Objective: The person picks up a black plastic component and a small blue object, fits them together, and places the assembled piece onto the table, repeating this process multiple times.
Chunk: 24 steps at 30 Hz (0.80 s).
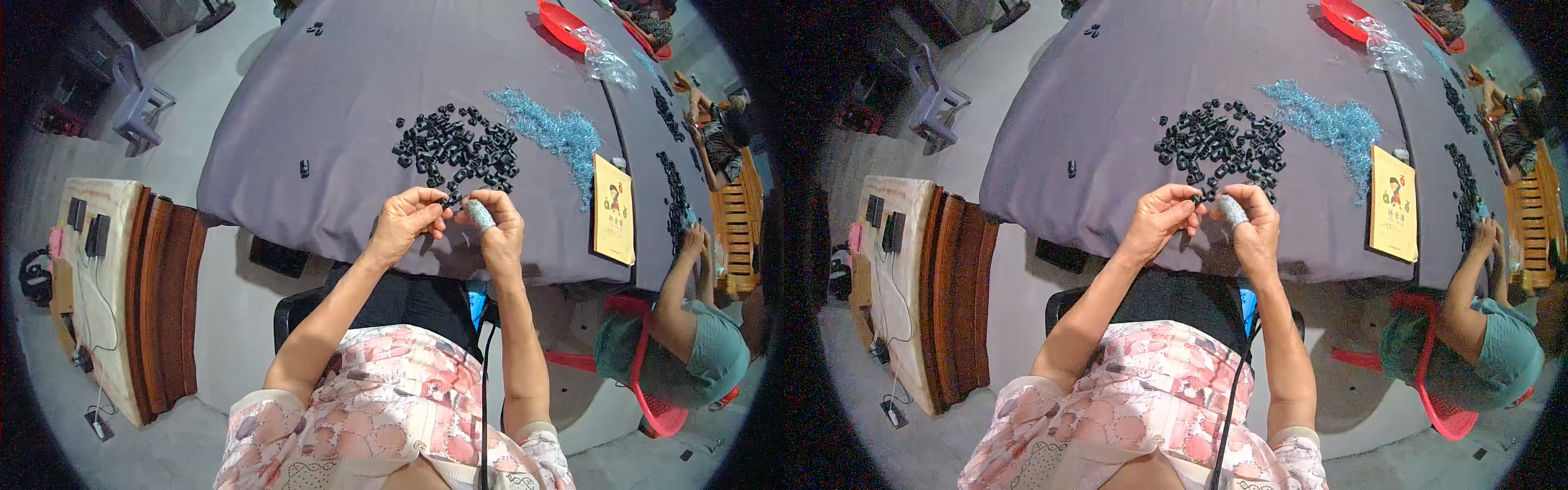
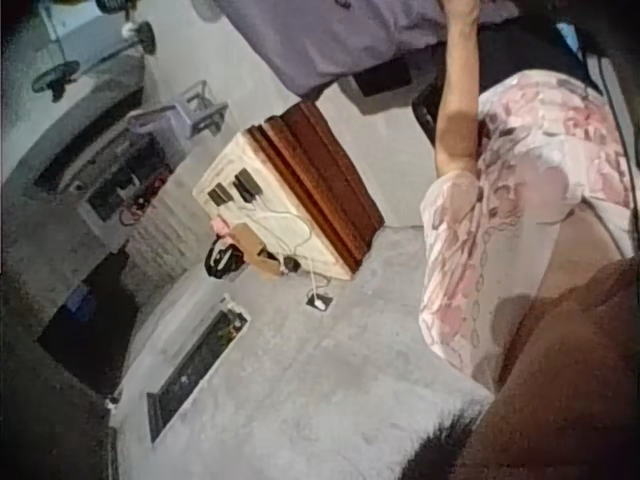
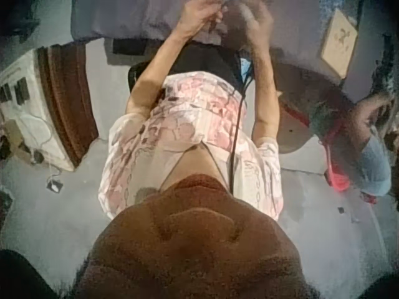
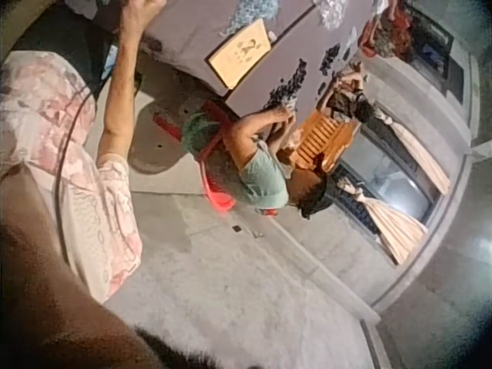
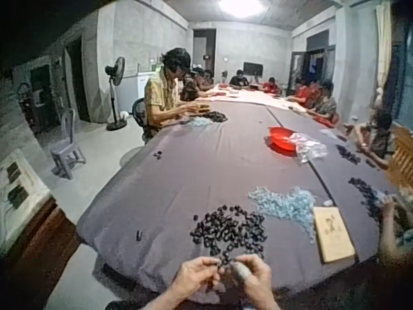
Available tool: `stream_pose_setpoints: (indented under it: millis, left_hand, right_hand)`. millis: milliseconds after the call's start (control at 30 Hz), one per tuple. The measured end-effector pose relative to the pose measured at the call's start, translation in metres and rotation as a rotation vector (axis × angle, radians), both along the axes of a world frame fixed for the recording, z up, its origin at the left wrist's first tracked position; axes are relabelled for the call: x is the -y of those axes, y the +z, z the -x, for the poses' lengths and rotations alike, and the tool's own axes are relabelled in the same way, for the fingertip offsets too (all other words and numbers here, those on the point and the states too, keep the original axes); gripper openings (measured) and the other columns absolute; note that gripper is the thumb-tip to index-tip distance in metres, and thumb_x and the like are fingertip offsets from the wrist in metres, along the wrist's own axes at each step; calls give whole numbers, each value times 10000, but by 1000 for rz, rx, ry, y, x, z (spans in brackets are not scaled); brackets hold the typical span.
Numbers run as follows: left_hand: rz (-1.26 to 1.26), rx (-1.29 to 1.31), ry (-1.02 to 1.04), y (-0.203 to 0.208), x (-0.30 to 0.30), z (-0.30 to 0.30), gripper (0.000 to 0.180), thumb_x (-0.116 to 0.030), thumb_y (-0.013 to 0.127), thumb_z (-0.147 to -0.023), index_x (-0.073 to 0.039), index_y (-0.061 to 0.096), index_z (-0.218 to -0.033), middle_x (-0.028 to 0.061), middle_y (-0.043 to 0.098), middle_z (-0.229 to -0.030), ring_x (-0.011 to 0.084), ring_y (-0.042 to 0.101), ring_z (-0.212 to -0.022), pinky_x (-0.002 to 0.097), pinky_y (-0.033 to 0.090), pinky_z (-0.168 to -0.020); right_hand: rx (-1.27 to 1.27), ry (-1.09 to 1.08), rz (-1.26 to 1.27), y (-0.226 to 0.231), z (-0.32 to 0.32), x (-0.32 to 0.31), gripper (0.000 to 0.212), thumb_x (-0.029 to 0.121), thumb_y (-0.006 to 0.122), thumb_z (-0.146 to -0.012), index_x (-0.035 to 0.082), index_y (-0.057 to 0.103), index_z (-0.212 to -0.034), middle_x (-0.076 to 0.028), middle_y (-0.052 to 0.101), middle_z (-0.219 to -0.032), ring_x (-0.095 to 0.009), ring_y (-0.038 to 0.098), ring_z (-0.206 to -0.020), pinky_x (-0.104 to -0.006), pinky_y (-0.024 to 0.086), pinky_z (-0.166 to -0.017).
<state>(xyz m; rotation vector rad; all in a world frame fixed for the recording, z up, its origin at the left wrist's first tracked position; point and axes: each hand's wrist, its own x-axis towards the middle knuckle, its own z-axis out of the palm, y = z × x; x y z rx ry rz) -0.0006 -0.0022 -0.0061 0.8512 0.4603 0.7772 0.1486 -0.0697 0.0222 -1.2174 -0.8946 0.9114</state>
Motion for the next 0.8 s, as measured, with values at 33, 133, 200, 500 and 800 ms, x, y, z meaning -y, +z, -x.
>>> stream_pose_setpoints:
  millis: [33,133,200,500,800]
  left_hand:
    - [1,0,-1,0,1,0,187,-71,553,-889,-5,572,-1063,108,640,-879,109,601,-689,233,517,-600]
    - [-12,7,-1,2,2,0,177,-68,553,-888,-14,571,-1056,101,637,-863,104,595,-681,229,511,-598]
    - [1,0,7,5,2,2,215,-75,539,-897,-25,566,-1105,89,625,-839,94,583,-663,228,506,-595]
    - [-91,-92,-57,0,3,2,276,-101,504,-918,-59,537,-1189,53,596,-805,63,556,-643,205,489,-573]
    - [-44,13,14,4,4,7,187,-97,522,-911,-28,549,-1082,64,598,-827,76,565,-656,218,495,-574]
  right_hand:
    - [-5,-15,14,-1,-2,2,114,-23,548,-846,9,577,-952,-31,606,-862,-120,608,-757,-253,503,-691]
    - [-26,-49,32,-2,-8,5,112,-27,553,-839,12,575,-942,-29,604,-855,-109,597,-755,-242,495,-673]
    - [-42,-69,37,-2,-15,7,113,-28,555,-835,14,574,-938,-28,602,-849,-99,587,-745,-237,490,-656]
    - [955,-266,108,6,-82,4,287,-100,429,-727,-22,584,-956,-103,600,-823,-212,590,-759,-292,462,-691]
    - [1080,-360,175,-14,-102,-10,256,-40,541,-770,18,613,-1009,-121,583,-845,-238,587,-745,-323,465,-685]
